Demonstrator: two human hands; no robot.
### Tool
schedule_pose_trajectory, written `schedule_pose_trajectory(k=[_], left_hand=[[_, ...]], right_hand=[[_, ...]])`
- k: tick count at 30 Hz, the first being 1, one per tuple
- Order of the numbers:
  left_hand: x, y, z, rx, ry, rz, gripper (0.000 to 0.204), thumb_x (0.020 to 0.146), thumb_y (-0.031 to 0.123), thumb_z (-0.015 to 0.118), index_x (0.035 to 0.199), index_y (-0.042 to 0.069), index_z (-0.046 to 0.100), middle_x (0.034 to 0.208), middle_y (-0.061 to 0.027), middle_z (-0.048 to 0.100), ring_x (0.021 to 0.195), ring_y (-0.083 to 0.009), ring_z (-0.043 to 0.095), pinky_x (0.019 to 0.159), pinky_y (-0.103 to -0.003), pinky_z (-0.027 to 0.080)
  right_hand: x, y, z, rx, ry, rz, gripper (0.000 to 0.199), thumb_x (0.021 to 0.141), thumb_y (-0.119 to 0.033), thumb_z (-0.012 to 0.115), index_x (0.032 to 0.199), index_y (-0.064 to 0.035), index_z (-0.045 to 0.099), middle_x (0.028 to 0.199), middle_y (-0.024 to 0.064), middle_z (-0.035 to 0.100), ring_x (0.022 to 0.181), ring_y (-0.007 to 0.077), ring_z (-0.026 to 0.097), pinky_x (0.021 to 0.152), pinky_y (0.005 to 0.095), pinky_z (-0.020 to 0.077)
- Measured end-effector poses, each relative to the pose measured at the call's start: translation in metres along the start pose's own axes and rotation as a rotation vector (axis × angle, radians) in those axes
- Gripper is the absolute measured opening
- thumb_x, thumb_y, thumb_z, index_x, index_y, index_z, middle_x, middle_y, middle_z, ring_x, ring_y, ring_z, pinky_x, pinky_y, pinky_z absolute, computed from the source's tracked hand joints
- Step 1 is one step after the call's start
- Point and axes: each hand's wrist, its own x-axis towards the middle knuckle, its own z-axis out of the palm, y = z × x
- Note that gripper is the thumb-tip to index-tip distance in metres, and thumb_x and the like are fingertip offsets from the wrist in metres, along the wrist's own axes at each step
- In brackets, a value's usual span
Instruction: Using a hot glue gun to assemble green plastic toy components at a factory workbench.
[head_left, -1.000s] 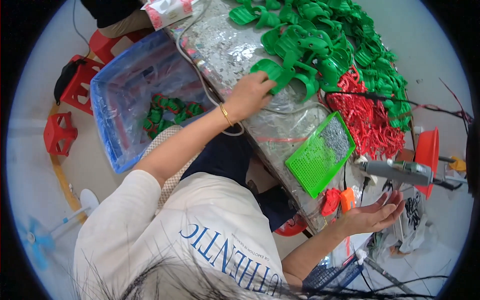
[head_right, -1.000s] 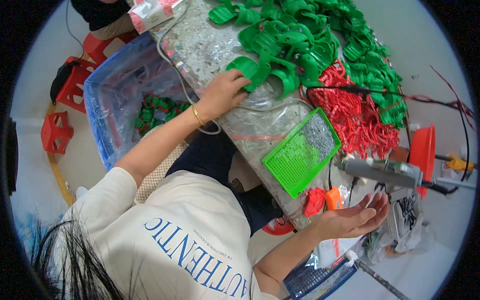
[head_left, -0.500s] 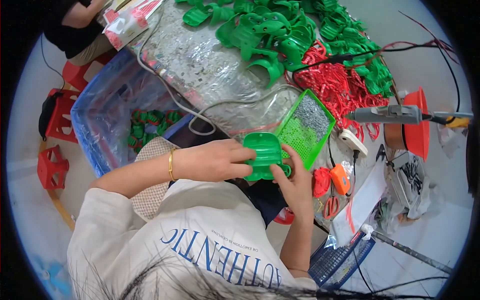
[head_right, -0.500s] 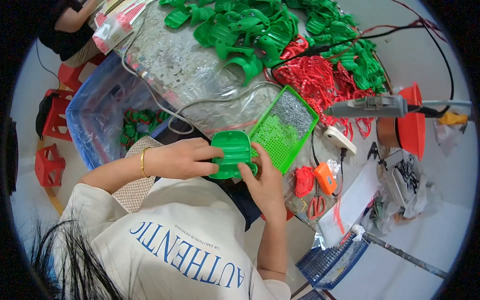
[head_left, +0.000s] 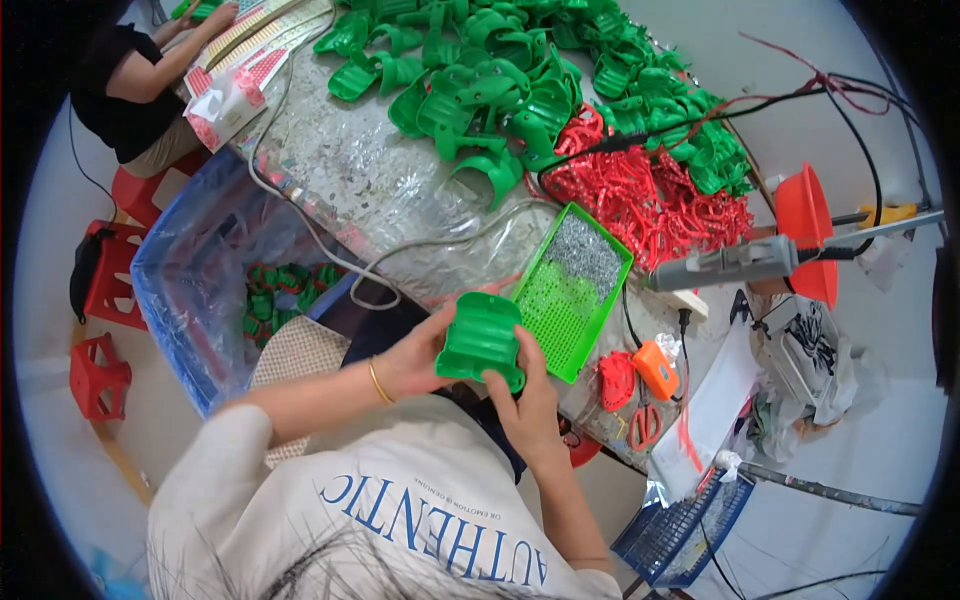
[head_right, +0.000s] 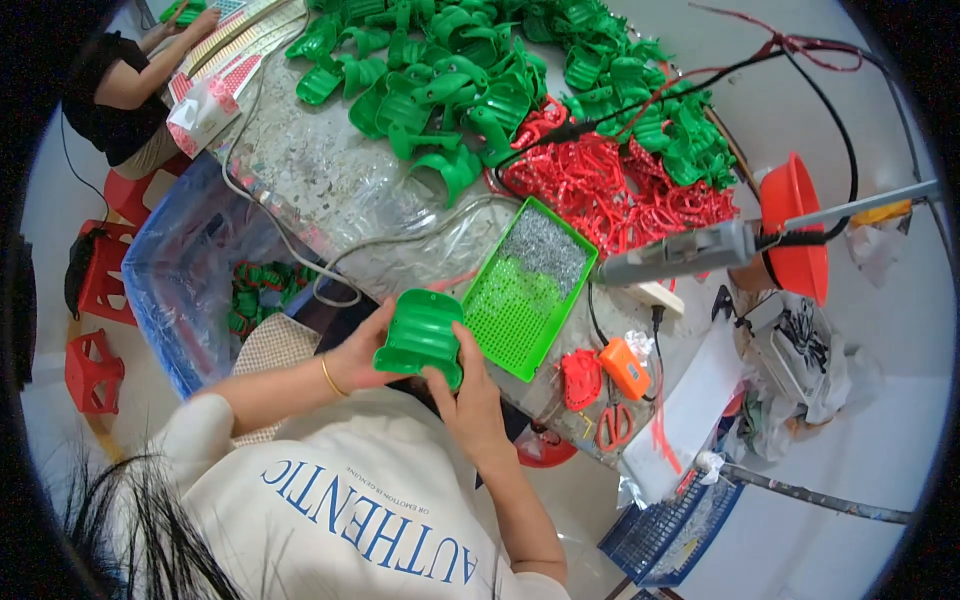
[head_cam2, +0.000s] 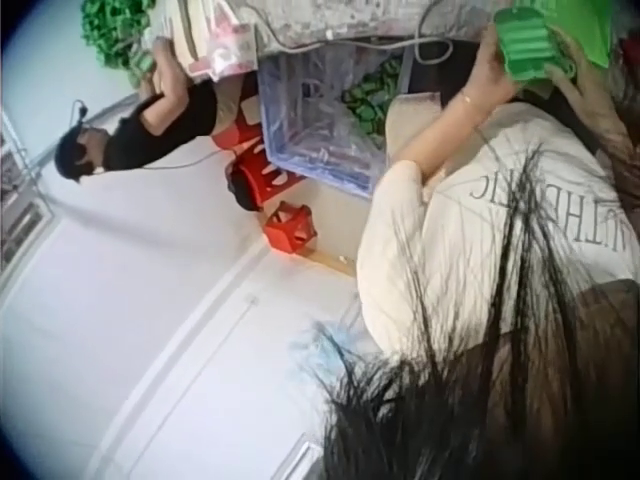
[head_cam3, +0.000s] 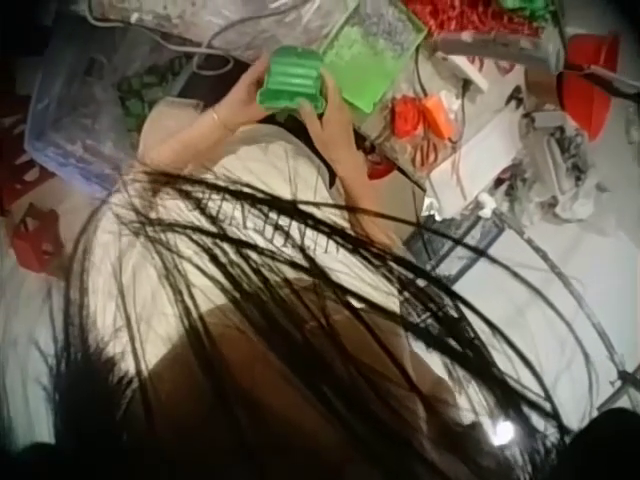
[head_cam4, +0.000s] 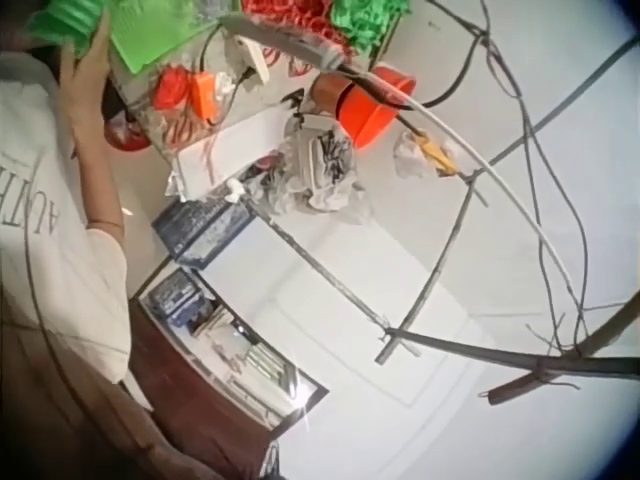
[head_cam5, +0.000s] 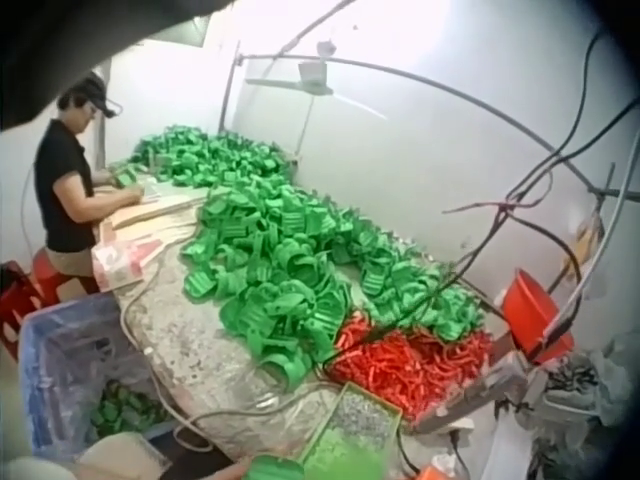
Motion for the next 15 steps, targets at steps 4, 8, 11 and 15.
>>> schedule_pose_trajectory(k=[4, 8, 11, 15], left_hand=[[-0.005, -0.017, -0.002, -0.443, -0.068, 0.063, 0.064, 0.084, 0.059, 0.046, 0.138, 0.024, 0.034, 0.128, -0.0086, 0.047, 0.118, -0.0261, 0.046, 0.097, -0.049, 0.037], [-0.008, -0.010, 0.001, -0.526, 0.065, 0.141, 0.057, 0.086, 0.058, 0.043, 0.134, 0.028, 0.038, 0.130, -0.0183, 0.043, 0.117, -0.0387, 0.045, 0.096, -0.050, 0.039], [-0.014, -0.001, -0.002, -0.497, 0.059, 0.096, 0.058, 0.088, 0.055, 0.043, 0.135, 0.021, 0.037, 0.131, -0.0213, 0.042, 0.119, -0.0378, 0.043, 0.098, -0.052, 0.037], [-0.007, -0.004, 0.000, -0.442, 0.056, 0.005, 0.059, 0.089, 0.050, 0.045, 0.137, 0.017, 0.033, 0.133, -0.0235, 0.038, 0.120, -0.0387, 0.042, 0.099, -0.054, 0.034]], right_hand=[[-0.002, -0.009, -0.028, 0.517, -0.183, 0.066, 0.054, 0.079, -0.005, 0.062, 0.128, -0.0004, 0.041, 0.109, 0.0129, 0.058, 0.093, 0.0230, 0.059, 0.081, 0.0327, 0.0472], [0.006, 0.023, -0.094, 0.206, -0.341, 0.226, 0.030, 0.079, -0.007, 0.062, 0.107, 0.0020, 0.057, 0.097, 0.0096, 0.063, 0.083, 0.0161, 0.060, 0.076, 0.0283, 0.0479], [0.045, 0.075, -0.138, 0.124, 0.187, 0.326, 0.018, 0.085, -0.011, 0.058, 0.098, 0.0015, 0.060, 0.080, 0.0024, 0.059, 0.069, 0.0077, 0.052, 0.065, 0.0222, 0.0432], [0.102, 0.153, -0.167, -0.309, 0.458, 0.071, 0.020, 0.083, -0.017, 0.060, 0.092, 0.0010, 0.062, 0.084, 0.0115, 0.063, 0.074, 0.0194, 0.061, 0.069, 0.0313, 0.0459]])
